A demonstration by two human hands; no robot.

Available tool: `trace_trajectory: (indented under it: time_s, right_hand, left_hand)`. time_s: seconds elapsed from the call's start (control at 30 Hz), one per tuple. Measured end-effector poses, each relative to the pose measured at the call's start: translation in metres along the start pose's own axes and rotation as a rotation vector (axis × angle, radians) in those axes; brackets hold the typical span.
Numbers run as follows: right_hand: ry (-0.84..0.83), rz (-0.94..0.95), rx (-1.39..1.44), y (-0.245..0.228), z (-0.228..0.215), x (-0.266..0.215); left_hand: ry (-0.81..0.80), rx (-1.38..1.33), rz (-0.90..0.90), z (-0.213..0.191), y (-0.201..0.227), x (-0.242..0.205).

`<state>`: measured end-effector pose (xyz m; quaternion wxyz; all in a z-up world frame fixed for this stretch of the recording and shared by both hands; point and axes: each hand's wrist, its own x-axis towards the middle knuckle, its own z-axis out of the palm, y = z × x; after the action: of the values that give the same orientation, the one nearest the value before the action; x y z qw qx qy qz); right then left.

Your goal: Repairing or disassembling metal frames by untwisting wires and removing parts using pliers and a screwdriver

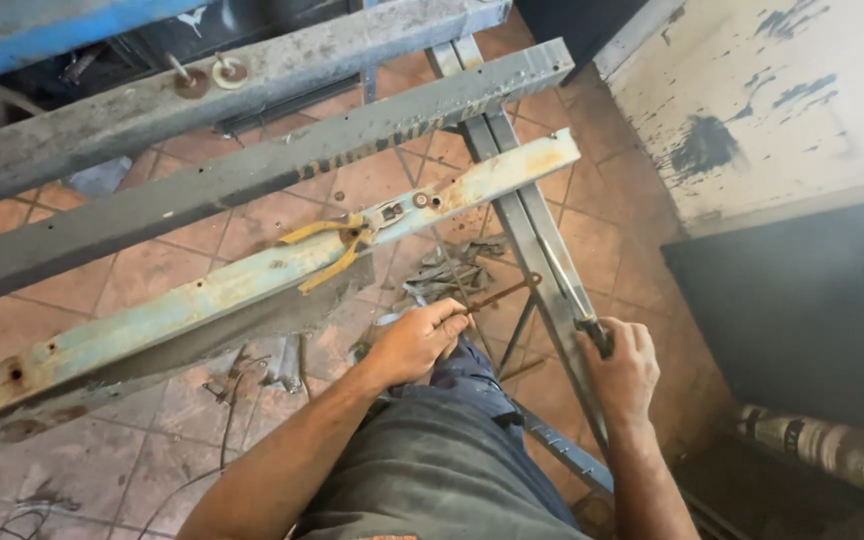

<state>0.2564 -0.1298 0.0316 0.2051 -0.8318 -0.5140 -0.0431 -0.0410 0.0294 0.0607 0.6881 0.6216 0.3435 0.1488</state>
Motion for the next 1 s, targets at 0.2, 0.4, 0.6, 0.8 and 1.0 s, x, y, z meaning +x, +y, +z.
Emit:
trace_trajectory:
  time_s: [0.2, 0.4, 0.6, 0.8, 1.0]
  right_hand:
    - [-0.059, 0.001, -0.118, 0.007, 0.004, 0.003]
    - [-0.127, 0.036, -0.098, 0.006, -0.006, 0.015]
    - [0.031, -0.141, 0.215, -0.026, -0.025, 0.053]
    - [-0.002, -0.594, 0.357, -0.082, -0.007, 0.089]
    - [-0.416, -0.469, 0.379, -0.072, 0.008, 0.109]
  left_hand:
    - [0.043, 0.053, 0.016, 0.000, -0.005, 0.018]
    - [0.067, 0.161, 0.014, 0.000, 0.017, 0.034]
    - [0.027, 0.314, 0.024, -0.006, 0.036, 0.045]
    - [-0.042, 0.579, 0.118, 0.005, 0.057, 0.048]
    - [0.220, 0.569, 0.163, -0.021, 0.034, 0.045]
